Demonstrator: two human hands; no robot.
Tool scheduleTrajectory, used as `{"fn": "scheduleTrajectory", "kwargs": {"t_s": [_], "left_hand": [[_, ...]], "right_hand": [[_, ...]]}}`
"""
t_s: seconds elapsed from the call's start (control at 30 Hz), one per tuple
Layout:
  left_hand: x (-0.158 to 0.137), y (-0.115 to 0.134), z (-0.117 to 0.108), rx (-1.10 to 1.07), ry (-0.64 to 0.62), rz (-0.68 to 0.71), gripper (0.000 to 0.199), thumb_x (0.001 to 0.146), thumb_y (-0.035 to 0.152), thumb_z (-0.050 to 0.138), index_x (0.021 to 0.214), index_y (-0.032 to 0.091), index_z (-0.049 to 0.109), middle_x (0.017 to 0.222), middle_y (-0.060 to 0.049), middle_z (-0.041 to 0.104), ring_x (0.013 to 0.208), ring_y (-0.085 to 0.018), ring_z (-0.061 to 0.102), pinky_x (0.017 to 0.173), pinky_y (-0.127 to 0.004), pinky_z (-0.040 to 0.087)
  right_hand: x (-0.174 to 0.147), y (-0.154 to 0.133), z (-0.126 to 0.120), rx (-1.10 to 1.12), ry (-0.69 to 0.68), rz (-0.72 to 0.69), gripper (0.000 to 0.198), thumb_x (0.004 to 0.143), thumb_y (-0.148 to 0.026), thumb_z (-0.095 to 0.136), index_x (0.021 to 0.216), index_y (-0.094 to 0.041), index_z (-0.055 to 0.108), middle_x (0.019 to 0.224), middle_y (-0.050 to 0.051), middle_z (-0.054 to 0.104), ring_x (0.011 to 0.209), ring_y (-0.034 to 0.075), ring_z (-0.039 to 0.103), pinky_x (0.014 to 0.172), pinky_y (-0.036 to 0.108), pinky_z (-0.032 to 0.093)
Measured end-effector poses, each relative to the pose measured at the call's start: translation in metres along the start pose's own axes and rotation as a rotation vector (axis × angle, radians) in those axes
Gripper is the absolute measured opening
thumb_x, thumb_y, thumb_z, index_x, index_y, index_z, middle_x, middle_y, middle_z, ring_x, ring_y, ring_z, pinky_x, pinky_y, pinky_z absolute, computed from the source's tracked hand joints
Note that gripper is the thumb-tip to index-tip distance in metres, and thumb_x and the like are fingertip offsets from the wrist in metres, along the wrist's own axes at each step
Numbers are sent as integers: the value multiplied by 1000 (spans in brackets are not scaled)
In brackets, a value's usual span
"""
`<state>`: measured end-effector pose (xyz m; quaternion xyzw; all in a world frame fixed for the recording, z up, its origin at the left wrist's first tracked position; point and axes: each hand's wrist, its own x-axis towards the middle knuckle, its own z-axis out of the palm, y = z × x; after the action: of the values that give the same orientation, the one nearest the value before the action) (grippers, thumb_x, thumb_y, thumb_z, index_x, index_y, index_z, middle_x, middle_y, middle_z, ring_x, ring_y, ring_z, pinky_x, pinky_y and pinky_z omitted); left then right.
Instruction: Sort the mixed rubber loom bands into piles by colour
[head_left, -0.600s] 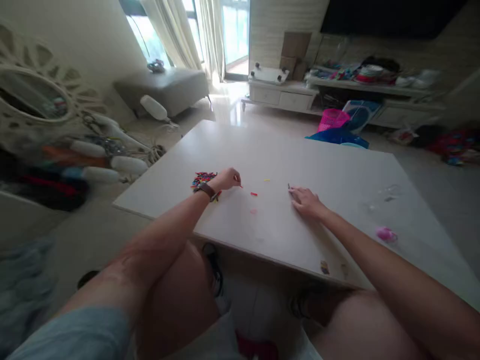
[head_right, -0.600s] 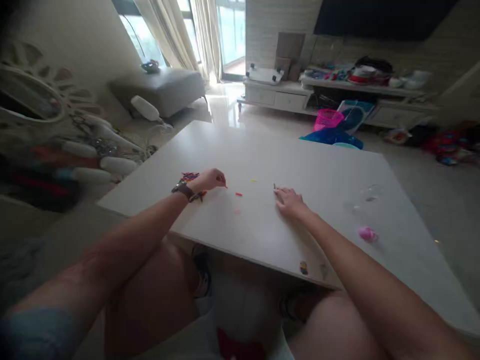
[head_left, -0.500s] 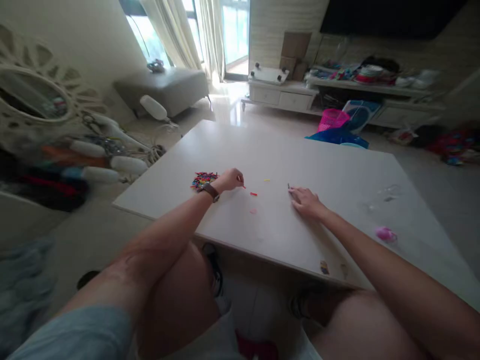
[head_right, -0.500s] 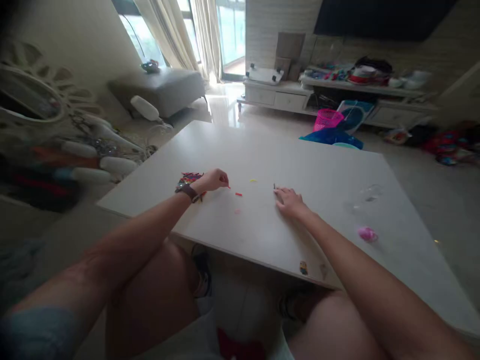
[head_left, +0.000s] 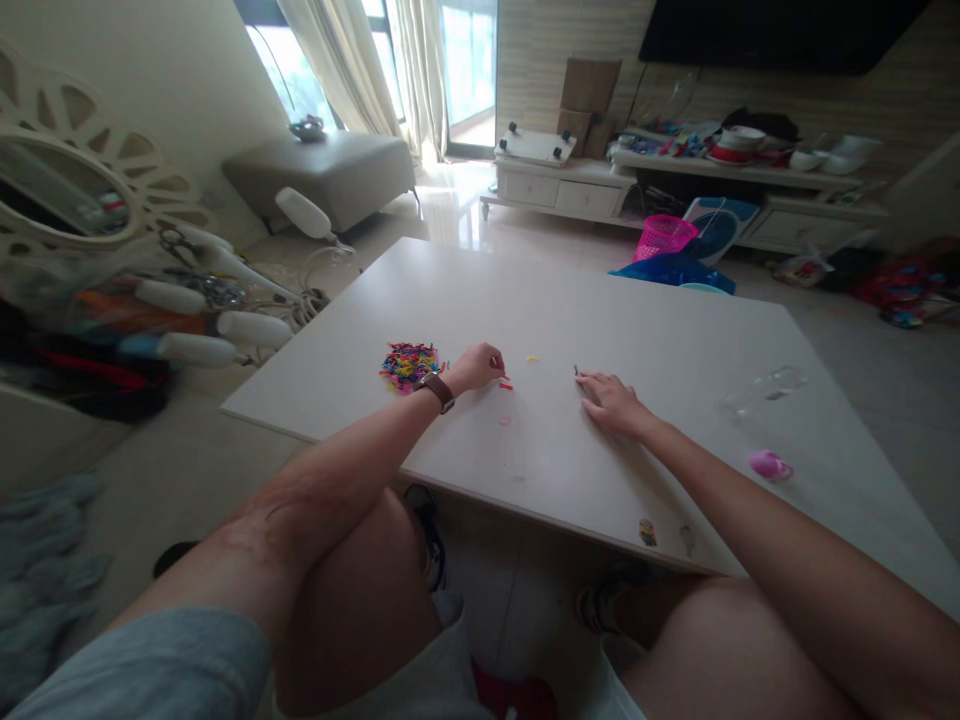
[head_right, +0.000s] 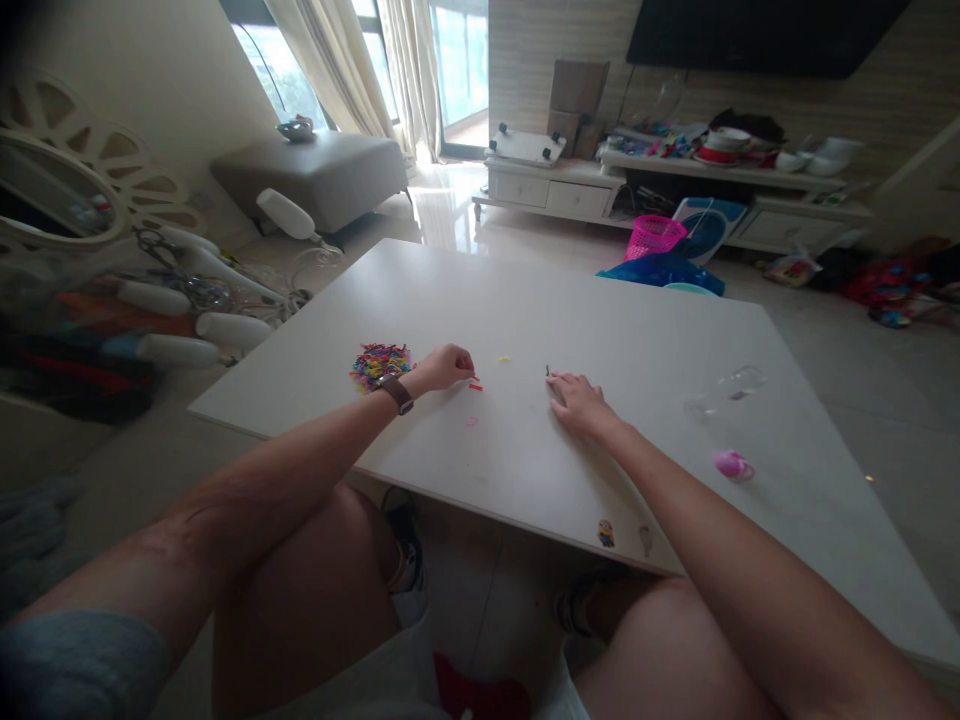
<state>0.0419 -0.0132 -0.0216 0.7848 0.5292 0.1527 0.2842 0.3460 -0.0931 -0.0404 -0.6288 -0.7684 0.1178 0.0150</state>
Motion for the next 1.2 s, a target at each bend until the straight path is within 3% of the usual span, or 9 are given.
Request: {"fn": "scheduleTrajectory", "kwargs": {"t_s": [0.27, 1.2], "left_hand": [[-3, 10, 3, -52, -32, -10, 8, 73, 12, 71, 78, 14, 77, 75, -5, 73, 67, -14, 62, 63, -24, 44], [-2, 2, 0, -1, -29, -24, 14, 73, 10, 69, 82, 15, 78, 78, -5, 74, 70, -15, 65, 65, -23, 47]], "right_hand": [[0, 1, 1, 2, 6, -4, 52, 91, -31, 48, 143, -28, 53, 157, 9, 45, 139, 37, 41, 102, 68, 42], [0, 2, 1, 6, 15, -19, 53, 91, -32, 47, 143, -28, 53, 156, 10, 46, 136, 38, 42, 101, 66, 43]]}}
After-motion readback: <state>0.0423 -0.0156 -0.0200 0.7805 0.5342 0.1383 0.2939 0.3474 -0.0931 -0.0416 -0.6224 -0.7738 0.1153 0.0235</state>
